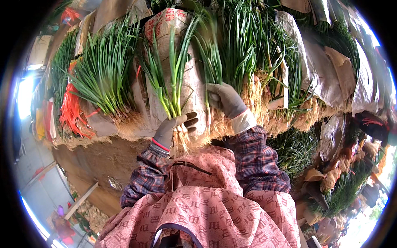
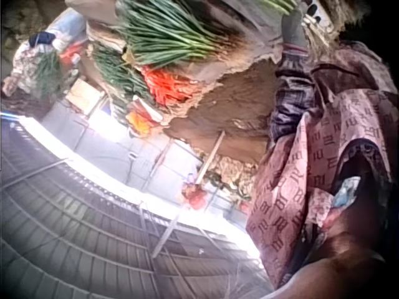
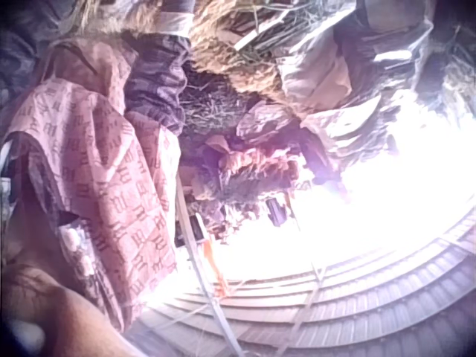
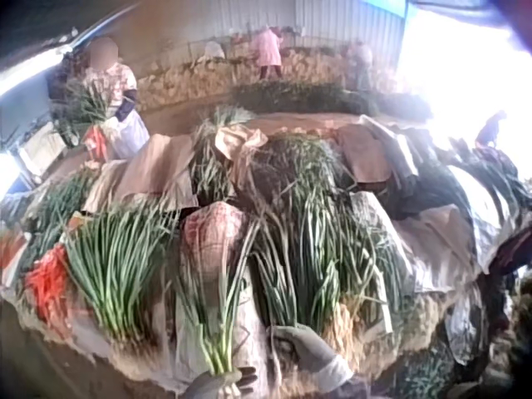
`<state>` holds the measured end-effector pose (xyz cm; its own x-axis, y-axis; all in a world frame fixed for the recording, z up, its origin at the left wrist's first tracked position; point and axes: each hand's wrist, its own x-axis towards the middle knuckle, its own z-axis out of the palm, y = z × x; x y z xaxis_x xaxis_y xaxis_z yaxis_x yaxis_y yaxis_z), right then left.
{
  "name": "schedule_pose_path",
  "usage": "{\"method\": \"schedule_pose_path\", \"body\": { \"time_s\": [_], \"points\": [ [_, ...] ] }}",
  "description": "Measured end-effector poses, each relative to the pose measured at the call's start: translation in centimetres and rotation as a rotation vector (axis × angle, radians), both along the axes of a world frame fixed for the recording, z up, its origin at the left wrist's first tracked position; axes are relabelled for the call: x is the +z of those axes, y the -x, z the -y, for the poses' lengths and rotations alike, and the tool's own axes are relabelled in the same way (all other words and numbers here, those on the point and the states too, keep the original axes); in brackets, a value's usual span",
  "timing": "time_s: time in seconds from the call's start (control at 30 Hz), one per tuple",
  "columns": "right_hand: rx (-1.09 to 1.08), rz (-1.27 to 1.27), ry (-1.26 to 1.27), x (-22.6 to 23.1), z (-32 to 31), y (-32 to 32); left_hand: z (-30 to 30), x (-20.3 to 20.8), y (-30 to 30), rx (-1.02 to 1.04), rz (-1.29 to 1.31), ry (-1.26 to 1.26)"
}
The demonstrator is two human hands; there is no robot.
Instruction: The person cleans bunches of green produce by hand, stripping away outer leaves and tying them with red bands.
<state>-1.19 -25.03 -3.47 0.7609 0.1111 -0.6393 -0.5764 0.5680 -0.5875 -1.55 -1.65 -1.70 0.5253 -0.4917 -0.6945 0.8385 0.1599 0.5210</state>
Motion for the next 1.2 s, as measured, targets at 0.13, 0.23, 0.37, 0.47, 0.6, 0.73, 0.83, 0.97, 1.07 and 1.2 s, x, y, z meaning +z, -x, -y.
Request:
{"method": "schedule_pose_path", "body": {
  "time_s": [0.13, 0.23, 0.37, 0.47, 0.6, 0.73, 0.83, 0.97, 1.07, 1.2],
  "points": [
    [-0.007, -0.041, -0.075, -1.3, -2.4, 0.2, 0.9, -2.1, 1.0, -0.005, -0.146, -0.004],
    [0.066, -0.006, 0.153, -0.6, -3.8, -0.1, 1.1, -2.3, 1.0, -0.167, 0.009, -0.084],
    [0.202, 0.212, 0.543, -1.8, -4.1, 0.1, 1.1, -1.4, 1.3, -0.191, 0.044, -0.171],
    [0.307, 0.359, 0.948, -2.7, -4.0, 0.0, 0.6, -1.3, 1.5, -0.073, 0.003, -0.094],
    [0.081, 0.064, 0.214, -0.4, -3.7, 0.3, -1.6, -1.7, 0.0, -0.150, -0.003, 0.012],
    [-0.131, 0.048, 0.036, -1.8, -4.0, 1.1, -0.1, 0.2, -0.8, -0.077, -0.081, 0.021],
    [-0.057, 0.253, 0.730, -1.1, -5.0, 0.3, -0.4, 0.0, -0.9, -0.060, -0.021, 0.012],
    [-0.336, 0.112, 0.356, -2.9, -3.8, 0.6, -1.0, -0.9, -0.9, -0.126, 0.045, 0.032],
    [-0.706, 0.114, -0.334, -4.7, 1.5, 1.0, -2.9, -1.4, -0.6, -0.118, -0.048, 0.172],
    [-0.013, 0.044, 0.157, 1.0, -0.4, 1.5, -4.1, -4.0, 0.6, 0.050, -0.133, 0.332]
  ]
}}
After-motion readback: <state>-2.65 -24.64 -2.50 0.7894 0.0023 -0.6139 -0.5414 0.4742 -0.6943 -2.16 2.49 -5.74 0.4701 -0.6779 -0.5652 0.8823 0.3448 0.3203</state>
